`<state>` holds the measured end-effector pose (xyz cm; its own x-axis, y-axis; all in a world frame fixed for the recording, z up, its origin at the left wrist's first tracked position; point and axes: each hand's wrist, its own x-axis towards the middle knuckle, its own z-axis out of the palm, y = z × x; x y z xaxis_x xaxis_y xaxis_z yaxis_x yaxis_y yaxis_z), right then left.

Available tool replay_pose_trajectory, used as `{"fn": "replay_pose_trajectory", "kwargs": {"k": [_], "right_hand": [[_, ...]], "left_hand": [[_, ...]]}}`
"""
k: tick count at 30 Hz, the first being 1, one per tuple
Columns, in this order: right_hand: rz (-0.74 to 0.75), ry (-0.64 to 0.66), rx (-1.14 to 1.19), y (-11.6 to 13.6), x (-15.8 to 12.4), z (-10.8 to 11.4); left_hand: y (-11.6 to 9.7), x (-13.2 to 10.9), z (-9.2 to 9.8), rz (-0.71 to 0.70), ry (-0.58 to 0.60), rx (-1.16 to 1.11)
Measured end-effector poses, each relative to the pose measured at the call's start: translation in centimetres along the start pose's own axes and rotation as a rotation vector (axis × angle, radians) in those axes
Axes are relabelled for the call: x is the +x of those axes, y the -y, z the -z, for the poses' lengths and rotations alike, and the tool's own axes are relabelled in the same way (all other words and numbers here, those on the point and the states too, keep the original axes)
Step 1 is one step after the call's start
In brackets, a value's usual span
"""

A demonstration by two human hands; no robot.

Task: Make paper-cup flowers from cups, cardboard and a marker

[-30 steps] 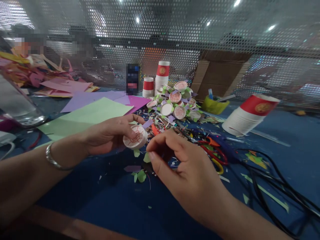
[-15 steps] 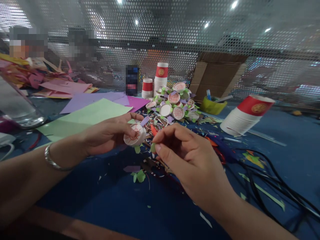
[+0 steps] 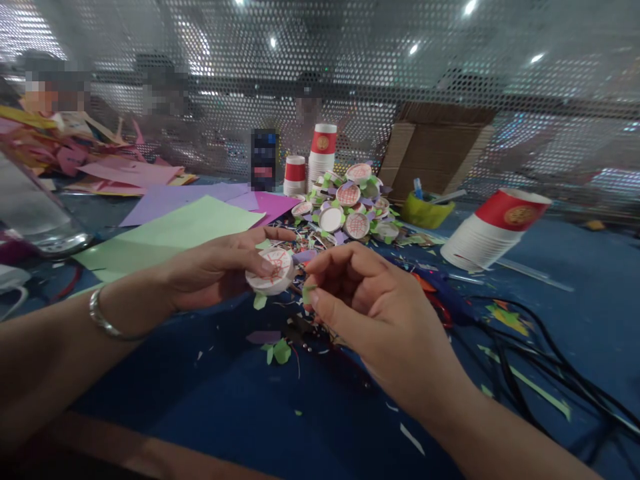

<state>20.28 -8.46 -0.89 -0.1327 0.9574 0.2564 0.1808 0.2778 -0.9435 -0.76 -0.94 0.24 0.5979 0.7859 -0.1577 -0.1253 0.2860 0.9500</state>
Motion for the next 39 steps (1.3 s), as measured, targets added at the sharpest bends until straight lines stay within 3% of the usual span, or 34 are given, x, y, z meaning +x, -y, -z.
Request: {"fn": "replay_pose_trajectory", "kwargs": {"k": [6,13,26,39], "right_hand": [[-0.064,0.053,0.022,-0.2,0.3,-0.1],[-0.144,0.121,0.049,0.2,0.2,-0.5],[-0.063,0.096,-0.047,0.5,0.0,-1.0],[-0.059,0.101,0.006,0.4,0.1,-1.1]], "left_hand": [[-0.1,0.0,-0.5,0.043,-0.038,-0.003],[0.1,0.0,-0.3,0.043,0.032,-0.021],[0.0,-0.2,-0.5,0.034,0.065,0.075],[0.0,-0.6,-0.7,0.024,0.113,0.074]]}}
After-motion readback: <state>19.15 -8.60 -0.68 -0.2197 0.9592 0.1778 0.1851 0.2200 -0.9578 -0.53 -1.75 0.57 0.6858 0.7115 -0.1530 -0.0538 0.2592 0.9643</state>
